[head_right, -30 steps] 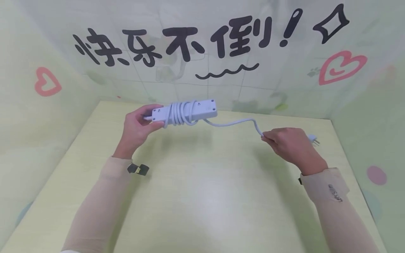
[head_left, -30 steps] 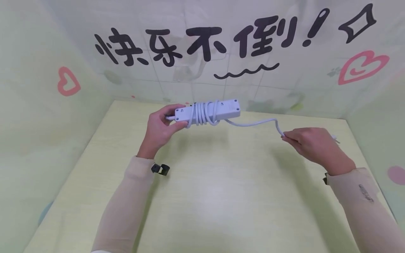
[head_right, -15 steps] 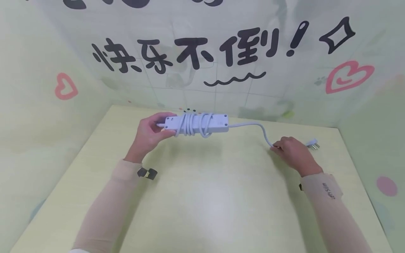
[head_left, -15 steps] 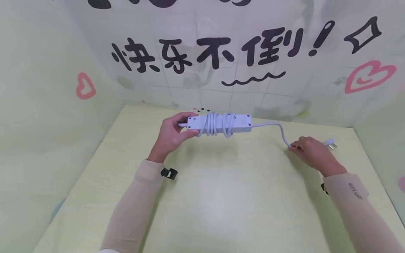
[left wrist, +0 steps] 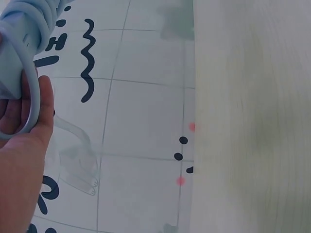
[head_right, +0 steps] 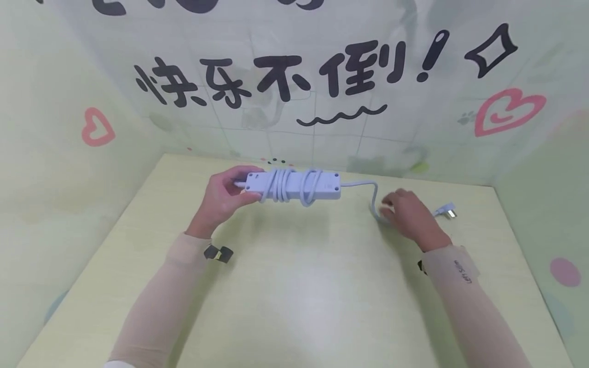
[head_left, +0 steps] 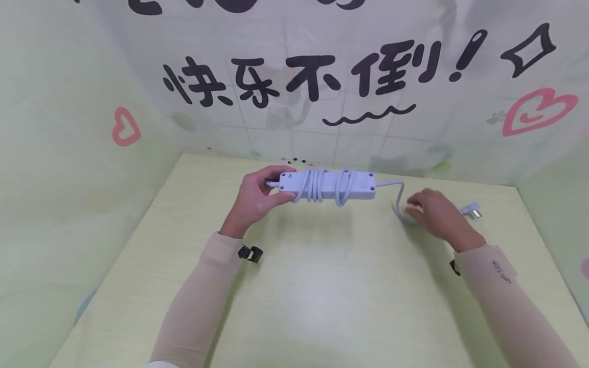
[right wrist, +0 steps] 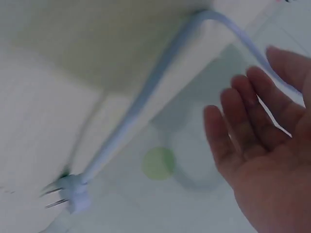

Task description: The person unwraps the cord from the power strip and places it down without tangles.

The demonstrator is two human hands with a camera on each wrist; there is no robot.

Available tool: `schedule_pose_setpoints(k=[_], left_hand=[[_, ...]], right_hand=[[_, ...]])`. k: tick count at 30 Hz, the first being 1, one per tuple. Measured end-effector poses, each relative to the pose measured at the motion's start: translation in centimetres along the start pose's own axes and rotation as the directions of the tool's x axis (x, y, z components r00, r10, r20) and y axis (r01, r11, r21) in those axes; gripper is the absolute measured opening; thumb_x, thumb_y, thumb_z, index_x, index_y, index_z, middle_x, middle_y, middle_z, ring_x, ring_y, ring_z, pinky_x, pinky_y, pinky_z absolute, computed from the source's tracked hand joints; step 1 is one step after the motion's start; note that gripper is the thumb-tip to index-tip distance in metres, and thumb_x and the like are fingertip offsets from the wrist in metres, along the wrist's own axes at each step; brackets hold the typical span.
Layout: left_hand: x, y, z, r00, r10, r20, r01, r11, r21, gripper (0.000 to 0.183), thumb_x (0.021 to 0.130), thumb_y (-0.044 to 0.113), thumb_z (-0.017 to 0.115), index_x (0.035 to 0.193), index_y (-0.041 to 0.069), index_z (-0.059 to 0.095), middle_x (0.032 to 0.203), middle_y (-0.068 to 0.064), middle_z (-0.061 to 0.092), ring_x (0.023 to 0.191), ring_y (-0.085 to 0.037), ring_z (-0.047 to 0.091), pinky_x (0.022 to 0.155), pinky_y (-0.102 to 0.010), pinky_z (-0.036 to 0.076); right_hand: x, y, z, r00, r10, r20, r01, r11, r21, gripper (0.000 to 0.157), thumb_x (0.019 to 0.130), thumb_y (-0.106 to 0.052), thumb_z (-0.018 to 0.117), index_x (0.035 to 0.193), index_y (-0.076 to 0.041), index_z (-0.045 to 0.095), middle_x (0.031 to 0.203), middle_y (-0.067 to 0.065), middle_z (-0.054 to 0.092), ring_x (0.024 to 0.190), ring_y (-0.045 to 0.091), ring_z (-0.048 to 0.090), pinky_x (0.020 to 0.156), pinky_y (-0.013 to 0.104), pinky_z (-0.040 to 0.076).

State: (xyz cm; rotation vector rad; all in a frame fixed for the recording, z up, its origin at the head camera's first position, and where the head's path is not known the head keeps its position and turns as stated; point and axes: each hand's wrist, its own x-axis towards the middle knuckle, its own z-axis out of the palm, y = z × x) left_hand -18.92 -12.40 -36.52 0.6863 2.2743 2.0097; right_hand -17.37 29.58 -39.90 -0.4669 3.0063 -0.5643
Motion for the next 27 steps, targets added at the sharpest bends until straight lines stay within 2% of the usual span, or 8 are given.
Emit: schedule_pose_setpoints(k=[2,5,6,8,12,16,21,27], left_hand=[[-0.1,0.0,0.1,1.0,0.002,0.004,-0.002,1.0,0.002,0.047,0.084,-0.005,0.076,0.13,-0.001,0.064,0.127,-0.02,0.064,0.109,-0.021,0.061,0.092,-0.021,0.058],[-0.1,0.1,0.2,1.0,0.01,0.012,-0.01,1.0,0.001,0.048,0.084,-0.006,0.076,0.13,-0.001,0.063,0.127,-0.02,0.064,0.109,-0.022,0.061,0.093,-0.021,0.058],[-0.2,0.2,0.3,1.0,0.011,0.015,-0.011,1.0,-0.002,0.048,0.083,-0.007,0.076,0.13,-0.002,0.063,0.127,-0.02,0.064,0.109,-0.022,0.061,0.093,-0.022,0.058],[-0.2,0.3,0.4,1.0,0.014,0.021,-0.014,1.0,-0.006,0.049,0.083,-0.008,0.076,0.129,-0.003,0.063,0.127,-0.02,0.064,0.108,-0.022,0.061,0.094,-0.022,0.057],[-0.4,0.3,0.5,1.0,0.014,0.026,-0.014,1.0,-0.008,0.049,0.082,-0.009,0.076,0.129,-0.005,0.063,0.126,-0.021,0.064,0.107,-0.02,0.061,0.094,-0.024,0.057],[-0.6,0.3,0.5,0.999,0.017,0.033,-0.016,1.0,-0.004,0.048,0.082,-0.007,0.076,0.128,-0.005,0.062,0.125,-0.022,0.065,0.106,-0.02,0.061,0.094,-0.024,0.057],[-0.9,0.0,0.3,0.999,-0.002,0.052,0.001,1.0,0.02,0.047,0.083,-0.005,0.076,0.128,-0.003,0.063,0.126,-0.021,0.066,0.106,-0.022,0.061,0.093,-0.023,0.057],[-1.2,-0.5,0.2,0.996,-0.061,0.064,0.055,0.995,0.088,0.046,0.084,0.0,0.079,0.128,0.003,0.065,0.125,-0.015,0.068,0.106,-0.024,0.062,0.09,-0.021,0.058]], right_hand=[[0.8,-1.7,-0.8,0.986,-0.032,-0.162,0.046,0.995,0.083,0.027,0.102,-0.014,0.06,0.118,0.006,0.066,0.113,0.023,0.065,0.103,0.037,0.06,0.089,0.054,0.052],[2.5,-4.4,-1.9,0.905,-0.15,-0.398,0.216,0.968,0.128,0.024,0.099,-0.009,0.064,0.118,0.006,0.066,0.117,0.022,0.063,0.108,0.036,0.058,0.089,0.051,0.051],[3.0,-5.2,-2.2,0.879,-0.201,-0.432,0.279,0.952,0.125,0.025,0.098,-0.007,0.066,0.12,0.005,0.065,0.12,0.022,0.063,0.111,0.036,0.058,0.091,0.051,0.051],[3.8,-6.8,-2.7,0.862,-0.291,-0.415,0.372,0.919,0.128,0.031,0.097,-0.006,0.066,0.126,0.003,0.064,0.128,0.021,0.063,0.12,0.037,0.056,0.097,0.052,0.049],[4.7,-8.5,-3.2,0.945,-0.299,-0.134,0.325,0.906,0.272,0.038,0.101,-0.003,0.057,0.138,-0.008,0.061,0.138,0.014,0.065,0.127,0.034,0.06,0.104,0.054,0.048],[4.9,-8.9,-3.4,0.97,-0.239,0.055,0.212,0.93,0.302,0.038,0.102,-0.001,0.049,0.136,-0.01,0.065,0.129,0.013,0.071,0.109,0.027,0.067,0.096,0.047,0.053],[4.9,-8.7,-3.4,0.967,-0.255,0.028,0.237,0.929,0.283,0.022,0.104,-0.011,0.056,0.117,-0.009,0.073,0.099,0.007,0.074,0.082,0.018,0.061,0.076,0.029,0.052],[3.8,-9.2,-4.1,0.939,-0.292,-0.179,0.33,0.911,0.247,0.011,0.1,-0.016,0.065,0.099,-0.013,0.076,0.076,-0.003,0.062,0.067,0.008,0.049,0.064,0.02,0.042]])
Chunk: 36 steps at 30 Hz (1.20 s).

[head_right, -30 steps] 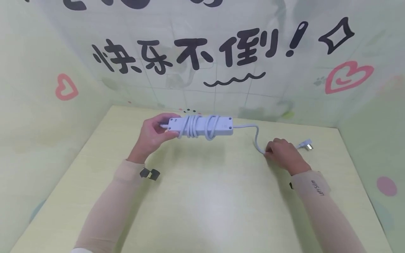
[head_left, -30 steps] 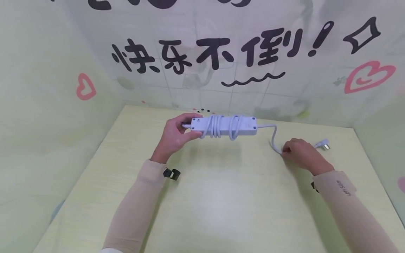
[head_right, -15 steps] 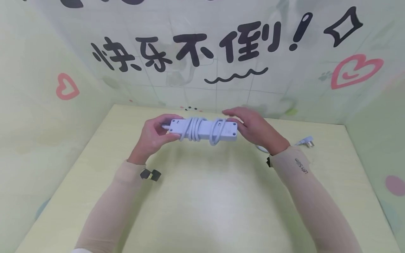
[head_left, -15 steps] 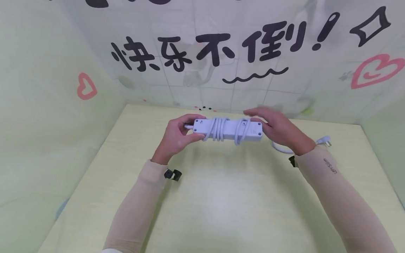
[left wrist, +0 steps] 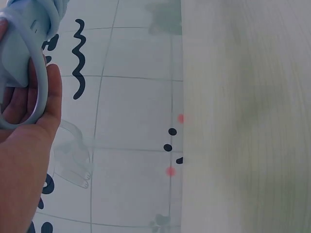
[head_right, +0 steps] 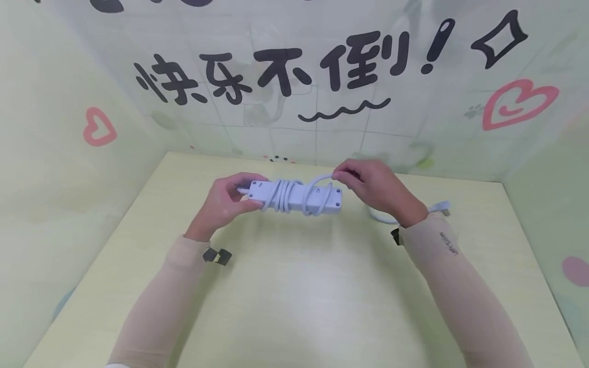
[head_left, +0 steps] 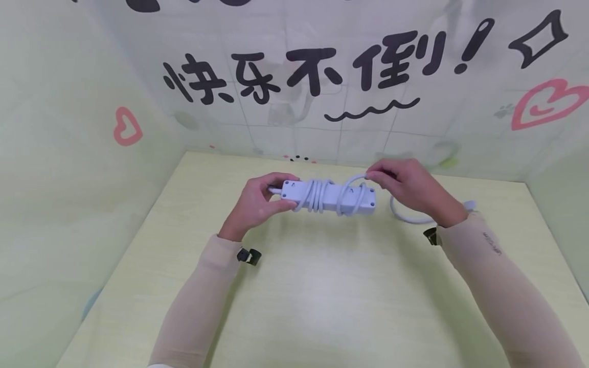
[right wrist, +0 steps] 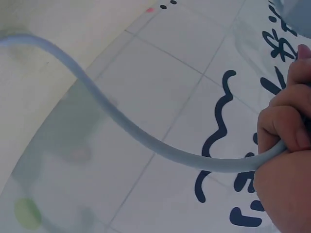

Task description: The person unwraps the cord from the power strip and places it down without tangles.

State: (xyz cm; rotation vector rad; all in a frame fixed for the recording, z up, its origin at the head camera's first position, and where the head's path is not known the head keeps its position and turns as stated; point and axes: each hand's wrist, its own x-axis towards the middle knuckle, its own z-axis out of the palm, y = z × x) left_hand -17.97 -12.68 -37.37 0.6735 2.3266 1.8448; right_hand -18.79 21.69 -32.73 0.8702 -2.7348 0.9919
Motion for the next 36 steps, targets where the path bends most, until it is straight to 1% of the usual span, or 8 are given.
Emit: schedule_pose_setpoints(k=[5,9,14,19,23,28,32,36], left_hand=[[0.5,-0.8,0.4,0.998,0.006,-0.061,-0.004,1.0,0.023,0.045,0.085,0.002,0.079,0.129,0.004,0.066,0.124,-0.015,0.067,0.106,-0.024,0.061,0.088,-0.022,0.058],[1.0,-1.1,0.5,0.991,0.025,-0.128,-0.022,0.999,0.031,0.046,0.085,0.003,0.08,0.129,0.004,0.066,0.122,-0.016,0.068,0.105,-0.023,0.062,0.087,-0.022,0.058],[1.1,-1.1,0.3,0.987,0.031,-0.155,-0.031,1.0,0.004,0.047,0.085,0.001,0.079,0.13,0.002,0.065,0.123,-0.018,0.067,0.106,-0.025,0.062,0.089,-0.023,0.059],[0.5,-1.0,0.1,0.992,0.016,-0.125,-0.022,0.999,-0.047,0.046,0.086,0.001,0.077,0.131,0.003,0.064,0.124,-0.018,0.065,0.104,-0.025,0.064,0.085,-0.028,0.062],[0.1,-0.5,0.0,0.999,0.013,-0.049,-0.017,0.996,-0.089,0.046,0.084,-0.003,0.076,0.129,0.0,0.065,0.124,-0.019,0.066,0.1,-0.021,0.066,0.084,-0.028,0.062],[0.1,0.0,0.0,0.998,0.015,0.065,-0.013,1.0,-0.021,0.045,0.084,0.001,0.08,0.127,0.003,0.067,0.12,-0.015,0.069,0.103,-0.023,0.063,0.087,-0.023,0.058],[0.3,-0.3,-0.1,0.999,-0.016,0.051,0.014,0.999,0.037,0.044,0.085,0.007,0.081,0.127,0.008,0.068,0.119,-0.01,0.07,0.104,-0.024,0.063,0.088,-0.024,0.057],[0.5,-0.9,-0.3,0.999,-0.04,-0.032,0.042,0.998,0.051,0.044,0.085,0.007,0.081,0.127,0.009,0.068,0.121,-0.011,0.07,0.104,-0.023,0.063,0.086,-0.024,0.057]], right_hand=[[-0.9,-1.6,-0.4,0.986,-0.147,-0.074,0.141,0.987,-0.082,0.004,0.094,-0.012,0.073,0.093,-0.01,0.077,0.071,-0.006,0.062,0.059,0.004,0.043,0.056,0.015,0.036],[-1.7,-3.2,-0.3,0.977,-0.2,0.07,0.209,0.961,-0.18,0.002,0.091,-0.015,0.076,0.09,-0.014,0.076,0.072,-0.01,0.064,0.057,0.001,0.042,0.053,0.017,0.037],[-2.7,-3.2,0.4,0.954,-0.062,0.295,0.139,0.959,-0.246,0.006,0.094,-0.022,0.073,0.09,-0.02,0.076,0.07,-0.015,0.062,0.059,-0.001,0.047,0.06,0.021,0.045],[-3.3,-0.1,0.6,0.926,0.115,0.359,-0.034,0.974,-0.224,0.01,0.097,-0.022,0.069,0.099,-0.017,0.078,0.076,-0.011,0.066,0.064,0.004,0.051,0.064,0.024,0.046],[-3.4,2.4,-0.1,0.943,0.199,0.267,-0.146,0.968,-0.204,0.019,0.101,-0.025,0.063,0.106,-0.011,0.075,0.078,-0.005,0.064,0.066,0.01,0.049,0.063,0.025,0.043],[-3.5,2.9,-2.1,0.967,0.255,-0.002,-0.252,0.955,-0.159,0.021,0.103,-0.026,0.061,0.108,-0.008,0.07,0.074,0.002,0.058,0.063,0.013,0.044,0.058,0.025,0.037],[-4.1,1.7,-3.5,0.959,0.199,-0.2,-0.221,0.971,-0.091,0.012,0.099,-0.017,0.067,0.107,-0.008,0.07,0.068,0.0,0.05,0.057,0.009,0.037,0.053,0.024,0.031],[-5.1,0.1,-4.3,0.962,0.089,-0.259,-0.109,0.992,-0.065,0.012,0.091,-0.006,0.075,0.101,-0.012,0.074,0.065,-0.007,0.049,0.055,0.004,0.036,0.052,0.022,0.031]])
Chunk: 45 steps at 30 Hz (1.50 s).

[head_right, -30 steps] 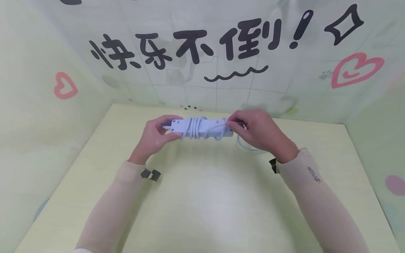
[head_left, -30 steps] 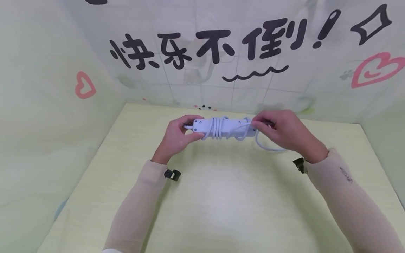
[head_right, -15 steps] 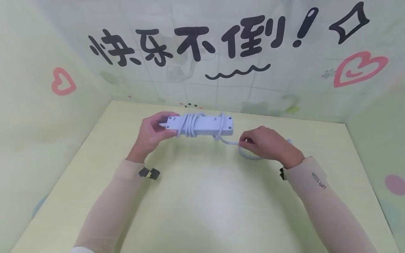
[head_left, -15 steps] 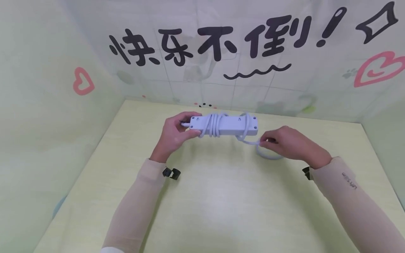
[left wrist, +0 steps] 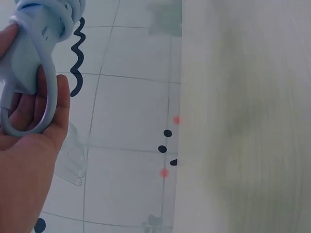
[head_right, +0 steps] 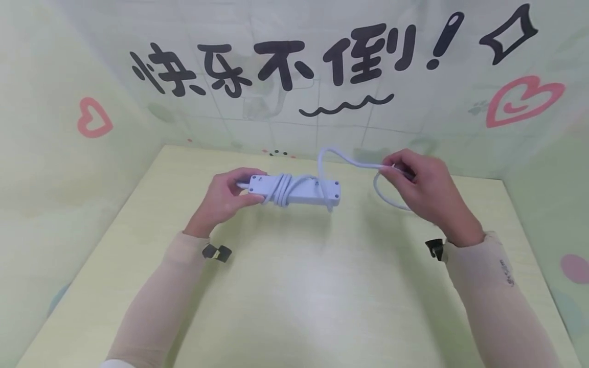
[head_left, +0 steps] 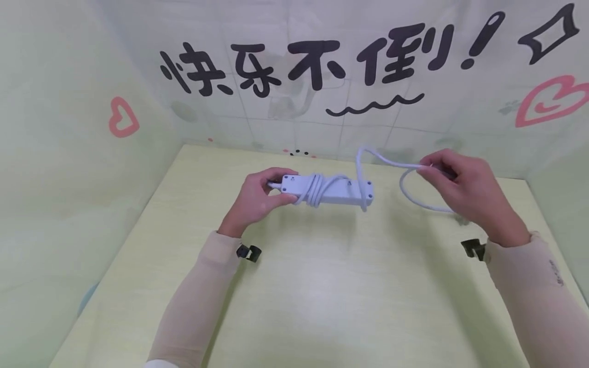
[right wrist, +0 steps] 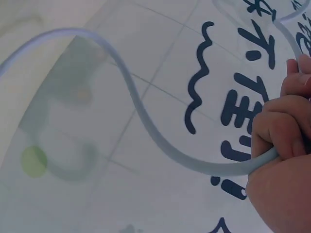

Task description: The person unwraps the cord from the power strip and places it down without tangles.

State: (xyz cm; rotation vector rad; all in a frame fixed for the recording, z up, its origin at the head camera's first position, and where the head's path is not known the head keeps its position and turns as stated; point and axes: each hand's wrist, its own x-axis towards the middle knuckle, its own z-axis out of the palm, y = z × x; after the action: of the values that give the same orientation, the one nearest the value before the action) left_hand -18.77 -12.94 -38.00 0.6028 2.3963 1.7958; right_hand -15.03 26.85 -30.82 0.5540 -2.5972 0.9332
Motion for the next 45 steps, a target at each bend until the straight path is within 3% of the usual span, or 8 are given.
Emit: schedule_pose_setpoints(k=[7,16,19,26,32,38,42,45], left_hand=[[0.4,-0.2,-0.1,0.992,0.029,-0.121,-0.036,0.998,-0.059,0.046,0.085,0.001,0.079,0.129,0.003,0.066,0.123,-0.017,0.068,0.104,-0.022,0.062,0.087,-0.025,0.059],[0.3,0.4,-0.8,0.969,0.05,-0.242,-0.092,0.982,-0.166,0.046,0.085,-0.004,0.075,0.129,-0.003,0.064,0.121,-0.017,0.066,0.101,-0.018,0.064,0.085,-0.024,0.062],[-0.1,0.8,-0.6,0.981,0.053,-0.188,-0.091,0.976,-0.2,0.046,0.085,-0.004,0.075,0.13,-0.003,0.063,0.12,-0.016,0.065,0.101,-0.019,0.065,0.083,-0.027,0.063],[-0.9,1.7,-0.2,0.99,0.131,-0.047,-0.138,0.972,-0.191,0.048,0.083,-0.005,0.075,0.129,-0.005,0.062,0.123,-0.018,0.065,0.104,-0.022,0.063,0.084,-0.027,0.062],[-1.2,1.9,-0.8,0.987,0.148,-0.055,-0.155,0.976,-0.153,0.047,0.082,-0.007,0.075,0.128,-0.005,0.063,0.124,-0.021,0.066,0.104,-0.02,0.063,0.087,-0.025,0.061],[-1.1,1.5,-0.4,0.992,0.127,-0.021,-0.128,0.975,-0.183,0.046,0.083,-0.005,0.075,0.128,-0.007,0.063,0.124,-0.018,0.067,0.104,-0.019,0.062,0.087,-0.023,0.06],[-0.7,1.5,-0.2,0.99,0.142,-0.016,-0.143,0.973,-0.179,0.046,0.083,-0.005,0.075,0.127,-0.006,0.063,0.123,-0.019,0.067,0.104,-0.02,0.063,0.088,-0.023,0.059],[-0.5,1.6,0.0,0.99,0.138,-0.015,-0.138,0.974,-0.181,0.046,0.083,-0.005,0.075,0.128,-0.006,0.063,0.124,-0.021,0.066,0.105,-0.021,0.062,0.089,-0.023,0.059]], right_hand=[[-2.1,-1.8,-1.3,0.973,-0.115,0.2,0.11,0.993,0.033,0.03,0.081,-0.001,0.083,0.089,-0.029,0.076,0.068,-0.017,0.06,0.053,-0.001,0.044,0.051,0.015,0.038],[-2.9,0.0,1.2,0.826,0.036,0.562,0.043,0.991,-0.127,0.013,0.092,-0.021,0.076,0.089,-0.034,0.074,0.073,-0.022,0.061,0.062,-0.004,0.047,0.061,0.019,0.043],[-2.6,1.8,2.0,0.821,0.096,0.563,0.012,0.983,-0.185,0.007,0.095,-0.022,0.072,0.091,-0.027,0.075,0.072,-0.016,0.062,0.063,-0.001,0.047,0.063,0.021,0.042],[-2.0,5.9,1.9,0.857,0.258,0.446,-0.123,0.943,-0.31,0.02,0.101,-0.028,0.061,0.107,-0.013,0.073,0.09,0.0,0.073,0.075,0.011,0.057,0.073,0.032,0.048],[-2.7,10.0,1.3,0.821,0.336,0.462,-0.179,0.919,-0.351,0.022,0.102,-0.029,0.06,0.112,-0.011,0.069,0.094,0.005,0.071,0.081,0.017,0.058,0.072,0.035,0.046],[-4.3,12.7,1.0,0.813,0.36,0.458,-0.243,0.924,-0.295,0.025,0.103,-0.031,0.061,0.113,-0.01,0.07,0.101,0.008,0.074,0.095,0.024,0.062,0.083,0.04,0.048],[-3.8,12.1,1.4,0.769,0.353,0.533,-0.244,0.933,-0.265,0.022,0.101,-0.031,0.063,0.107,-0.012,0.072,0.1,0.002,0.074,0.093,0.018,0.06,0.082,0.036,0.049],[-2.7,10.6,1.7,0.703,0.342,0.624,-0.227,0.939,-0.259,0.024,0.099,-0.029,0.065,0.111,-0.009,0.072,0.103,0.004,0.073,0.092,0.02,0.062,0.082,0.037,0.052]])
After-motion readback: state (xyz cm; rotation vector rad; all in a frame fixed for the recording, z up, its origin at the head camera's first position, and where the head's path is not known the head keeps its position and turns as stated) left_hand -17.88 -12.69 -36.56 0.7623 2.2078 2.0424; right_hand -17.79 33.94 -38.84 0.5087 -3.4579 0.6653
